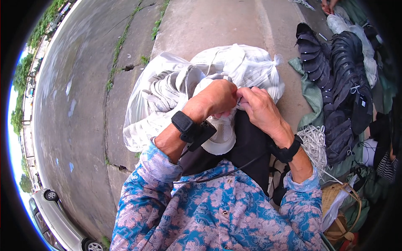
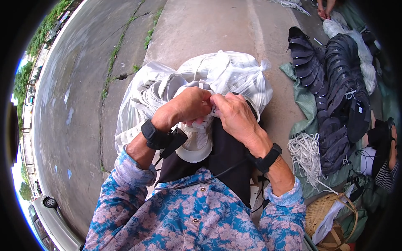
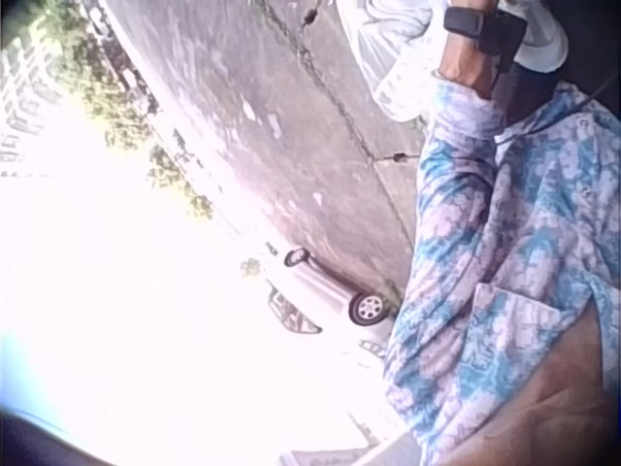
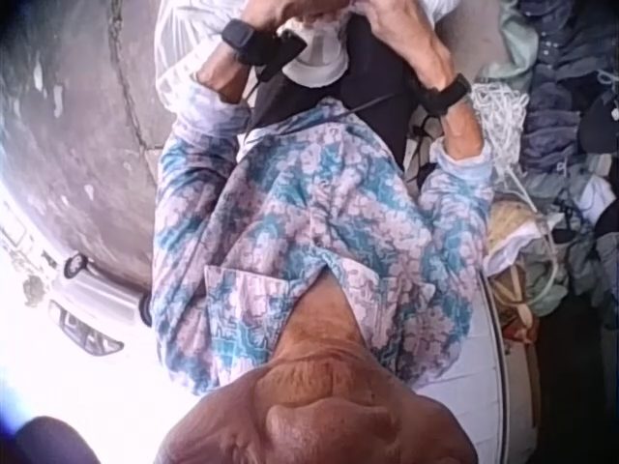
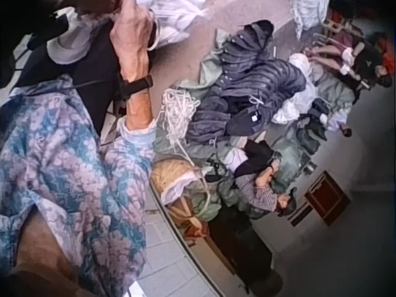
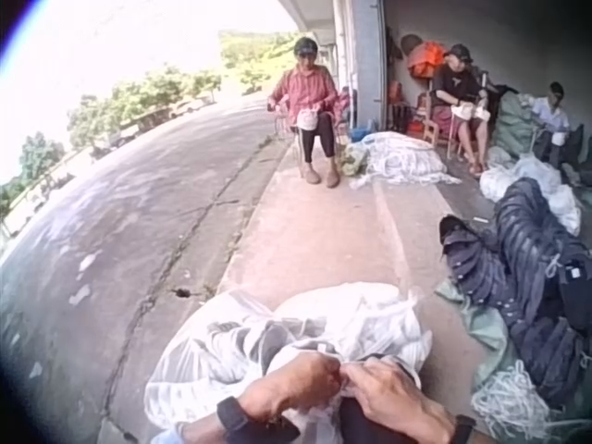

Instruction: Lacing shoelaces into white sneakers while sitting outdoors at a shoe assembly area.

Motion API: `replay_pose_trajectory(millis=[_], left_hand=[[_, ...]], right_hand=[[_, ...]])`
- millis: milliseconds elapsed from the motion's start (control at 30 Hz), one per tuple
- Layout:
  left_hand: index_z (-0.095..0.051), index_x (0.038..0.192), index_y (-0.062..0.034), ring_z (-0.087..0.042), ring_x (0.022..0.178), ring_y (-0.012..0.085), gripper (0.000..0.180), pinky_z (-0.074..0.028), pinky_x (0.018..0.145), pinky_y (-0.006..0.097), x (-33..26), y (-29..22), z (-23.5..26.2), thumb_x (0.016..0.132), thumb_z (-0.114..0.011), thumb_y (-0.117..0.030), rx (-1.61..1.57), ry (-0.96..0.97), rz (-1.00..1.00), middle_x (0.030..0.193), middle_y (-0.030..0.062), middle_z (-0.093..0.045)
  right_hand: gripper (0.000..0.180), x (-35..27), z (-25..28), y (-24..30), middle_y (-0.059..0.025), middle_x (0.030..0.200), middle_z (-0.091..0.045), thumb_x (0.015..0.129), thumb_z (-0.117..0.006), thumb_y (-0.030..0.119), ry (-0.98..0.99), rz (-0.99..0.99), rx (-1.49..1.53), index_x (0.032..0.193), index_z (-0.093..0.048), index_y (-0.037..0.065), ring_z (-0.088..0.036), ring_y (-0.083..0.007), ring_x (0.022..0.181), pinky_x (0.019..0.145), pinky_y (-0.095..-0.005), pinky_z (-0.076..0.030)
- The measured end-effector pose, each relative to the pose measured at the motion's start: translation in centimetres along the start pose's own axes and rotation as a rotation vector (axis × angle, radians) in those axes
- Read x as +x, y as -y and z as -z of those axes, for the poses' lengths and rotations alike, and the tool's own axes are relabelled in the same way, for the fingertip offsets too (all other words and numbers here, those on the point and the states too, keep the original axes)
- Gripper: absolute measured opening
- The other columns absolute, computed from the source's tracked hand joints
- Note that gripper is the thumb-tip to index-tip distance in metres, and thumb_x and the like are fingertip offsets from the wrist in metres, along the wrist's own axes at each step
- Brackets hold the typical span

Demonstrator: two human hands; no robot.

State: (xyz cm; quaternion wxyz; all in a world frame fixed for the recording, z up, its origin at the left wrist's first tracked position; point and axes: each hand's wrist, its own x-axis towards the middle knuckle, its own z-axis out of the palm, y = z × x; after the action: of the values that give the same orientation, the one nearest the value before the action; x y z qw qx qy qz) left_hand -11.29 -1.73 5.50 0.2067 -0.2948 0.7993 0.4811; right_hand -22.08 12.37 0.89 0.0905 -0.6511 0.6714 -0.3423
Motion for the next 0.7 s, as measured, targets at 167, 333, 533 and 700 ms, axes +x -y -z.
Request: replay_pose_trajectory(millis=[167, 333, 533, 700], left_hand=[[-0.064, 0.097, -0.0036, -0.055, 0.045, 0.0125, 0.015, -0.045, 0.04, 0.028, -0.2, 0.6, 0.1, 0.085, -0.056, -0.009, -0.053, 0.01, -0.048, 0.059, 0.0049, -0.06], [-0.065, 0.094, -0.0029, -0.058, 0.047, 0.0141, 0.014, -0.046, 0.042, 0.029, -0.7, 0.1, -0.1, 0.084, -0.056, -0.007, -0.035, -0.013, -0.052, 0.059, 0.0056, -0.062], [-0.068, 0.087, -0.0012, -0.061, 0.048, 0.0168, 0.013, -0.049, 0.045, 0.031, -0.4, 0.4, 0.1, 0.084, -0.057, -0.007, -0.039, -0.015, -0.074, 0.06, 0.0077, -0.064], [-0.068, 0.083, 0.0015, -0.061, 0.049, 0.0181, 0.015, -0.05, 0.047, 0.033, -0.5, 1.2, -0.5, 0.084, -0.056, -0.008, 0.096, -0.063, -0.213, 0.059, 0.011, -0.063]], right_hand=[[0.023, -0.3, 0.5, 0.1, -0.0082, 0.081, -0.063, 0.075, -0.068, -0.001, -0.039, -0.044, -0.025, 0.094, -0.058, 0.007, -0.06, -0.0283, 0.08, 0.073, -0.0399, -0.044], [0.021, -0.4, 0.0, -0.7, -0.0055, 0.08, -0.064, 0.072, -0.07, 0.0, -0.074, -0.053, 0.018, 0.09, -0.061, 0.008, -0.059, -0.0271, 0.08, 0.074, -0.0391, -0.043], [0.021, -0.2, -0.2, -0.7, -0.0061, 0.078, -0.063, 0.071, -0.07, 0.0, -0.046, -0.083, 0.045, 0.089, -0.062, 0.007, -0.058, -0.0276, 0.079, 0.075, -0.0391, -0.043], [0.017, -0.1, 0.1, -0.6, -0.0067, 0.08, -0.064, 0.075, -0.07, 0.006, -0.073, -0.069, 0.135, 0.09, -0.063, 0.007, -0.058, -0.0271, 0.079, 0.075, -0.0378, -0.043]])
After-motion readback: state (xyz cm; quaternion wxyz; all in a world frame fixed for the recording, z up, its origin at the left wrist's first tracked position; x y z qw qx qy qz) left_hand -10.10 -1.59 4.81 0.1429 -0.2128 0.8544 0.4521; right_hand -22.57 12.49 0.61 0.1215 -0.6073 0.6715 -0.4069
